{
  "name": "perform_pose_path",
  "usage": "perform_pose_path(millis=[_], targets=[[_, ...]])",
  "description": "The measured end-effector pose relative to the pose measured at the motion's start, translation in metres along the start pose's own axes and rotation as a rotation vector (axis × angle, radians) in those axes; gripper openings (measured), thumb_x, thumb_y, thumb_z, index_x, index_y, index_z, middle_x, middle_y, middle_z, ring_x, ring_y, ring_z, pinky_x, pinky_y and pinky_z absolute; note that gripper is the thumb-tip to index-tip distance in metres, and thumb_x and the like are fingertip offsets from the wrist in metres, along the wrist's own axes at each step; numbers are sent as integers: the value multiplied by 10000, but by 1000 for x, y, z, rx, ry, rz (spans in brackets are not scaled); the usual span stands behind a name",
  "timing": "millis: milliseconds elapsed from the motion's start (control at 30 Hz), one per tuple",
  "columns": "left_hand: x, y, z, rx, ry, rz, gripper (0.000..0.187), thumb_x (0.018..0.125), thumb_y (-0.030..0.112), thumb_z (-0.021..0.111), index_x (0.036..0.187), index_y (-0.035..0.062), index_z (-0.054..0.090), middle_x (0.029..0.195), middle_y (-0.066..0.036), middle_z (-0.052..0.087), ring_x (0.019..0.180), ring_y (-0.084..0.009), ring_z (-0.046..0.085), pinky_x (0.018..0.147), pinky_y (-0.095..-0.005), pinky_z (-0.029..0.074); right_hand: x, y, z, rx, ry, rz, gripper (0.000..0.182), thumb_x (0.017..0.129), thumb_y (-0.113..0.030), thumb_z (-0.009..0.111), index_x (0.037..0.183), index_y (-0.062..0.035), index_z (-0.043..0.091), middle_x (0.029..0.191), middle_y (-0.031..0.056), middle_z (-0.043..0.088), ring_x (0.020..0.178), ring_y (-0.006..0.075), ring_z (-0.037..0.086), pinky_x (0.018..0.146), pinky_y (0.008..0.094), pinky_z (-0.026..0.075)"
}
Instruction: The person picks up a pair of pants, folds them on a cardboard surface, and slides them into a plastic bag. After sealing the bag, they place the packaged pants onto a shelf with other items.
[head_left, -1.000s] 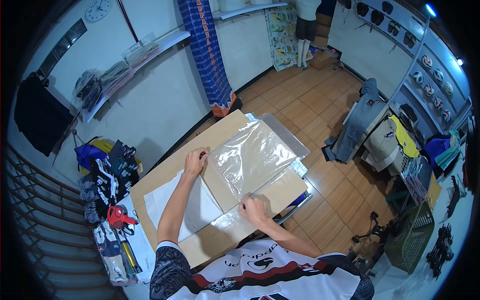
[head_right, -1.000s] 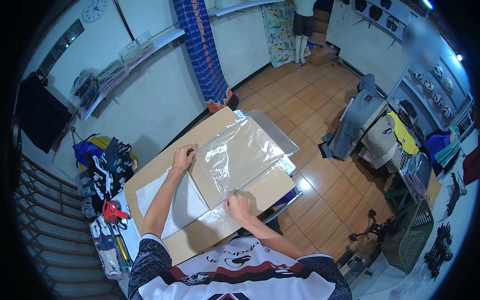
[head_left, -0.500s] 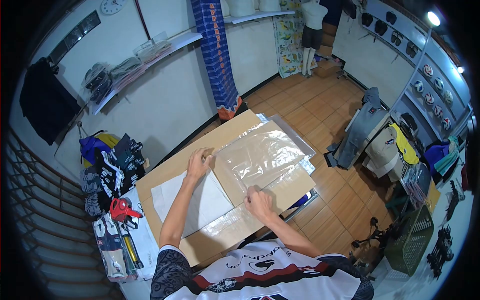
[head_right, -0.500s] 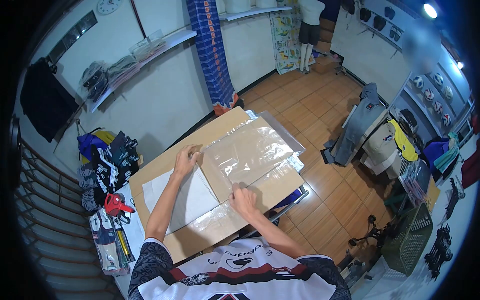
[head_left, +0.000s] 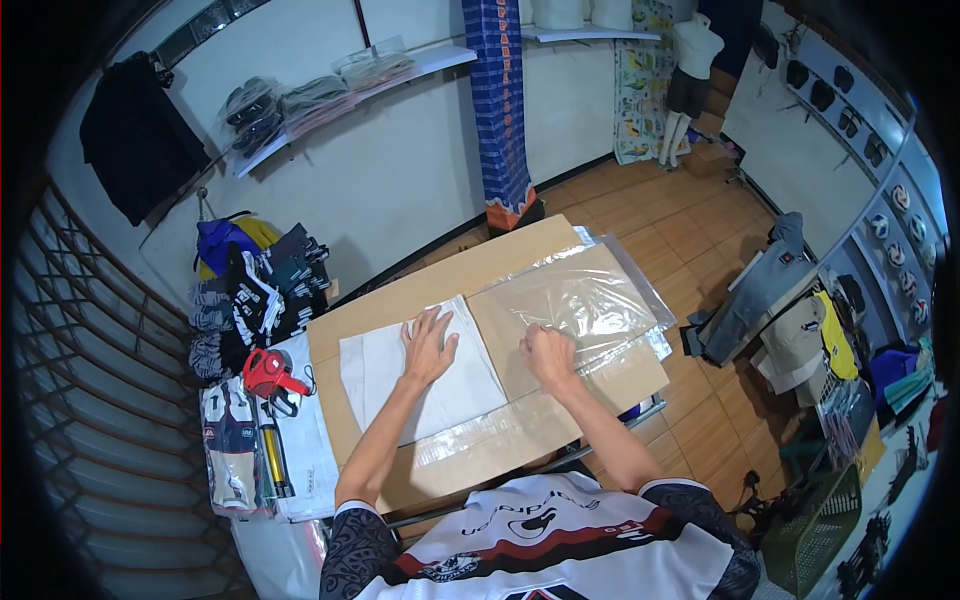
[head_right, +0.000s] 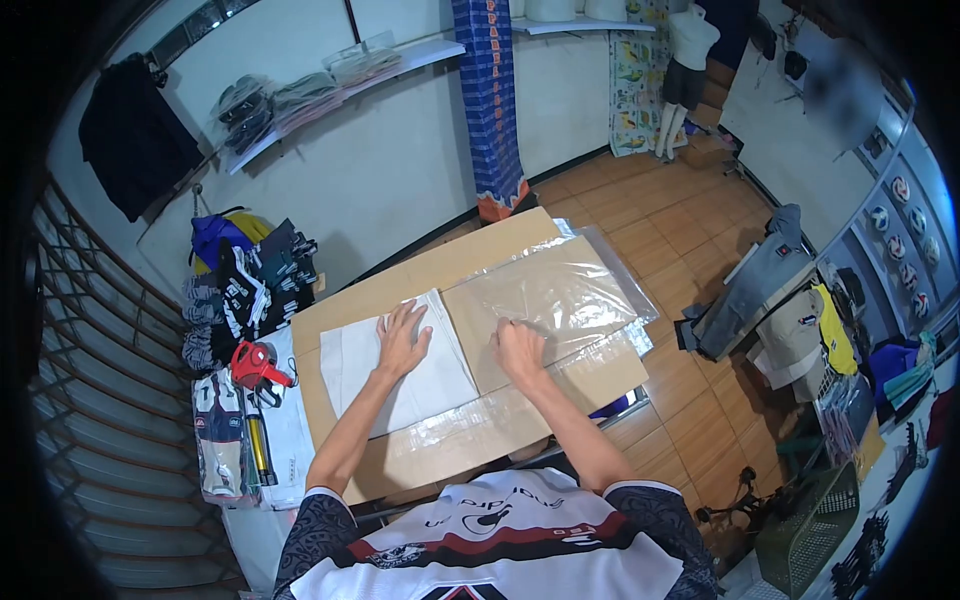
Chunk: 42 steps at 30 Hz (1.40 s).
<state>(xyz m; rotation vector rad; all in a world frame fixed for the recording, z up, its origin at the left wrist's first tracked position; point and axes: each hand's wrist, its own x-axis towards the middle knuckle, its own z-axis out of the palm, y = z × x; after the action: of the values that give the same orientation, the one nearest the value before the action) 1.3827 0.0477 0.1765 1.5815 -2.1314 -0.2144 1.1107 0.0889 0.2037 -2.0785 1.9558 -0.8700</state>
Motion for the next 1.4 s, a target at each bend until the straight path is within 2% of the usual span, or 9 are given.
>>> perform_pose_path(millis=[100, 400, 500, 767, 933, 1033, 1133, 1300, 1400], targets=[[1, 3, 4, -14, -19, 27, 536, 968, 393, 616, 1453, 167, 586, 1576, -131, 466, 1504, -364, 336, 1209, -659, 148, 4, -2, -6, 5, 28, 10, 258, 880, -230, 724, 734, -24, 674, 696, 215, 689, 667, 433, 692, 615, 535, 538], [19, 40, 21, -72, -119, 184, 517, 963, 401, 629, 1434, 189, 607, 1555, -120, 490, 1486, -357, 355, 1210, -631, 144, 12, -7, -22, 41, 2, 63, 245, 883, -239, 750, 776, -23, 705, 754, 229, 704, 697, 431, 704, 630, 537, 548], [27, 50, 31, -82, -66, 194, 513, 948, 399, 646, 1413, 186, 622, 1540, -172, 461, 1465, -363, 364, 1200, -622, 159, 9, -3, -16, 48, 81, 13, 288, 898, -265, 736, 741, -27, 691, 686, 195, 689, 638, 426, 681, 595, 519, 523], [46, 59, 44, -58, 50, 161, 500, 917, 368, 685, 1379, 181, 650, 1539, -227, 398, 1474, -397, 300, 1183, -600, 191, -33, -8, -32, 93, -22, 89, 107, 851, -147, 722, 869, -45, 692, 847, 179, 721, 745, 416, 703, 661, 531, 534], [30, 69, 39, -62, 84, 113, 504, 922, 368, 690, 1389, 186, 643, 1549, -227, 376, 1466, -393, 308, 1176, -599, 204, -71, 1, -35, 120, 31, 125, 185, 832, -126, 716, 1004, -88, 660, 845, 164, 715, 737, 423, 695, 667, 545, 529], [-10, 91, 20, -164, -25, 129, 512, 923, 378, 705, 1395, 190, 638, 1567, -187, 408, 1480, -380, 325, 1182, -635, 196, -86, 8, -34, 152, -30, 195, 241, 837, -141, 717, 1065, -107, 647, 824, 166, 727, 740, 426, 700, 667, 557, 528], [-50, 106, -5, -153, -294, 300, 524, 910, 409, 732, 1390, 216, 649, 1577, -114, 456, 1499, -355, 342, 1188, -682, 173, -94, 9, -28, 130, -85, 244, 258, 833, -153, 725, 1074, -110, 642, 772, 153, 728, 723, 415, 704, 660, 549, 528], [-74, 102, -5, -88, -298, 281, 481, 916, 443, 731, 1360, 264, 685, 1580, -53, 489, 1516, -334, 342, 1186, -715, 143, -91, 8, -27, 148, -84, 219, 285, 813, -158, 745, 1076, -109, 644, 715, 132, 715, 702, 390, 711, 646, 517, 532], [-73, 103, 0, -76, -273, 256, 458, 926, 447, 719, 1349, 271, 696, 1582, -56, 490, 1518, -339, 338, 1183, -719, 142, -88, 8, -32, 181, -149, 222, 277, 841, -161, 733, 1088, -112, 619, 784, 164, 739, 760, 427, 714, 676, 564, 528]])
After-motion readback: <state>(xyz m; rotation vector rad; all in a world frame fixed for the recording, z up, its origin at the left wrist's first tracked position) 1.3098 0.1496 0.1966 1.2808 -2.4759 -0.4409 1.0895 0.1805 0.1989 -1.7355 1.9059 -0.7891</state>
